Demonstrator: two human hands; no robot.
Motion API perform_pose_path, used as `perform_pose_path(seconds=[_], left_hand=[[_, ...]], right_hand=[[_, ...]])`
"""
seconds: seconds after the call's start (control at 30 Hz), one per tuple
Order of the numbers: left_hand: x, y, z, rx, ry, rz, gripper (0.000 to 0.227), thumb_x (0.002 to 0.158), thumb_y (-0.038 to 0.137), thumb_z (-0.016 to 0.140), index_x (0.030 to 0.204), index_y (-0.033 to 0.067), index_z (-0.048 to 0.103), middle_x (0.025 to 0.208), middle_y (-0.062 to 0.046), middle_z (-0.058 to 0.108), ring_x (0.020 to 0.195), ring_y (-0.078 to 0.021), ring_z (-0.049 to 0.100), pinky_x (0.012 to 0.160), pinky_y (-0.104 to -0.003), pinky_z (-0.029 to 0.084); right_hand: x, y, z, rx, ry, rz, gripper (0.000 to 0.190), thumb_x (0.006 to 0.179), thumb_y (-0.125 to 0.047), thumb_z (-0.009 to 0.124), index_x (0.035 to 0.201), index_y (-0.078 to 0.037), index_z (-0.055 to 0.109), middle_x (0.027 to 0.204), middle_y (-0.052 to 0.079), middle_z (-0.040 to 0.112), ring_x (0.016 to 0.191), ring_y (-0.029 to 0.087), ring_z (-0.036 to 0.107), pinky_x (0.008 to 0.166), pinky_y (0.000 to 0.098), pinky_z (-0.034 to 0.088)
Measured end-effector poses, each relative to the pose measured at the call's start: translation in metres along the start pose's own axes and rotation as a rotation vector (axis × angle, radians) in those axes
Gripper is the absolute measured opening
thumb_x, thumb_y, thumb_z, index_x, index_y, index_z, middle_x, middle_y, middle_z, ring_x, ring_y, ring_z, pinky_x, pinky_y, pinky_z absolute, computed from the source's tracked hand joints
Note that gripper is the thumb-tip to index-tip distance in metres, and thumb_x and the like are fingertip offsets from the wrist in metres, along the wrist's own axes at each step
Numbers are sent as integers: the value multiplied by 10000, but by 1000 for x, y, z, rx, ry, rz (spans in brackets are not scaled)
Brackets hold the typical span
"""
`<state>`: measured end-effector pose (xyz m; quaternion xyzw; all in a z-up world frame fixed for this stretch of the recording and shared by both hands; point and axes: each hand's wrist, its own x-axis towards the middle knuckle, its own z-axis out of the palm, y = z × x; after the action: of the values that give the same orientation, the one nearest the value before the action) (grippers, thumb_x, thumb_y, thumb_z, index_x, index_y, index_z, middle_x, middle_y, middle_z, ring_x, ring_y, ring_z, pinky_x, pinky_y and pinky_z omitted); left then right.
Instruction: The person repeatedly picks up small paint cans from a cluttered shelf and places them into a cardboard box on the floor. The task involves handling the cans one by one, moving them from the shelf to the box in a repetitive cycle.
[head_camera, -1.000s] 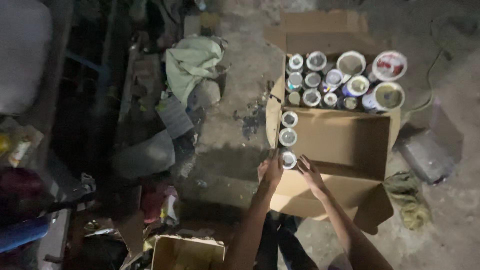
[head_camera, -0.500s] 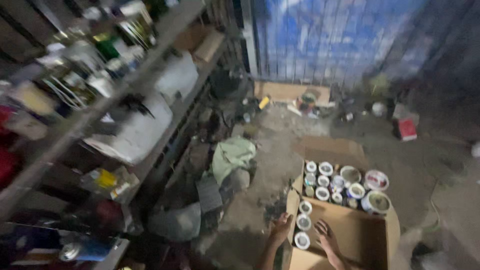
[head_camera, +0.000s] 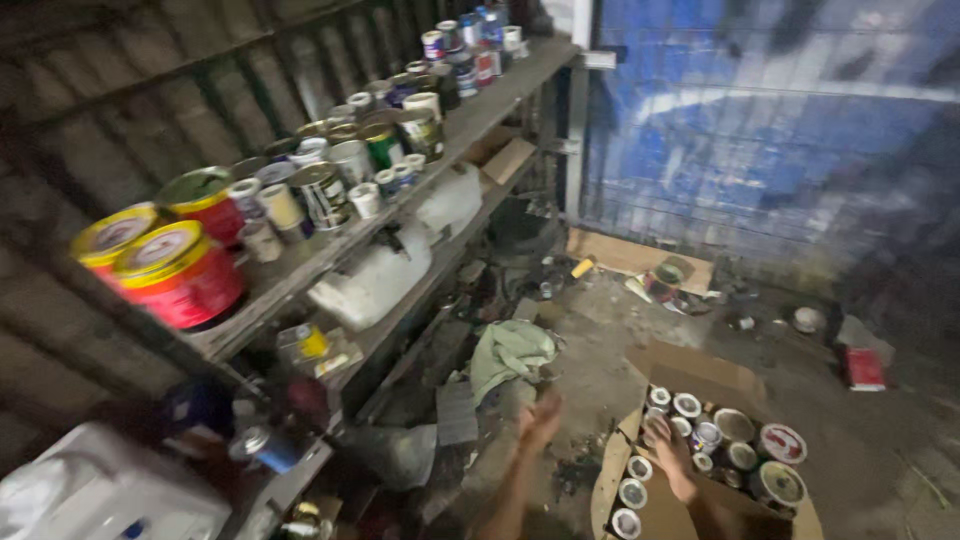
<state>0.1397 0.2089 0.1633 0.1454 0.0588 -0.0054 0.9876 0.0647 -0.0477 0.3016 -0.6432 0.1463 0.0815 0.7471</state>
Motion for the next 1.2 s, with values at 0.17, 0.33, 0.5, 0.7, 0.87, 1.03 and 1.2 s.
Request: perform_pose_path(seconds=[0.17, 0.33, 0.5, 0.7, 0.87, 1.03, 1.2], left_hand=[[-58, 163, 95, 1225, 151, 499, 456, 996, 247, 576, 1389, 26, 505, 1354, -154, 566, 1259, -278, 516, 988, -511, 469], [-69, 321, 129, 1411, 241, 864, 369, 1013, 251, 702, 1264, -9, 623, 1118, -166, 745, 1049, -225, 699, 890, -373, 548], [-38, 444, 180, 1400, 341, 973, 483, 955, 263, 695, 1356, 26, 568, 1161, -153, 738, 986, -273, 740, 810, -358, 580], [-20, 534, 219, 1595, 318, 1266, 494, 915, 157, 705, 1364, 18, 553, 1154, -216, 711, 1036, -371, 699, 777, -415, 584], [32, 605, 212, 1698, 357, 1216, 606, 850, 94, 650, 1434, 48, 499, 906, -224, 751, 828, -410, 740, 770, -464, 579], [94, 638, 195, 1789, 653, 1046, 680, 962, 249, 610, 1541, 22, 334, 972, -307, 694, 838, -510, 674, 718, -585, 516], [120, 660, 190, 1943, 709, 1257, 630, 961, 321, 560, 1460, -43, 436, 1056, -312, 687, 890, -497, 669, 799, -573, 513]], right_hand=[[40, -22, 61, -84, -153, -41, 704, 961, -313, 591, 1601, -199, 321, 1583, 46, 482, 1407, 279, 493, 1069, 484, 446], [59, -67, 183, -232, -357, -138, 725, 967, -373, 617, 1602, -164, 336, 1618, 103, 412, 1432, 308, 472, 1131, 480, 428], [102, -94, 337, -187, -686, -291, 778, 921, -371, 671, 1597, -190, 331, 1578, 120, 462, 1382, 223, 523, 1085, 415, 474], [128, -122, 545, -102, -801, -548, 650, 971, -247, 728, 1549, -72, 487, 1421, 137, 570, 1084, 164, 551, 896, 340, 489], [164, -149, 672, -153, -824, -709, 591, 987, -198, 694, 1522, -75, 472, 1338, 90, 659, 1182, 137, 615, 1015, 298, 483], [185, -166, 750, -305, -672, -907, 562, 972, -159, 685, 1491, -46, 503, 1349, 177, 643, 1223, 220, 583, 1023, 354, 466], [194, -167, 796, -254, -686, -863, 617, 971, -155, 664, 1523, -34, 416, 1429, 202, 587, 1298, 298, 566, 1098, 390, 445]])
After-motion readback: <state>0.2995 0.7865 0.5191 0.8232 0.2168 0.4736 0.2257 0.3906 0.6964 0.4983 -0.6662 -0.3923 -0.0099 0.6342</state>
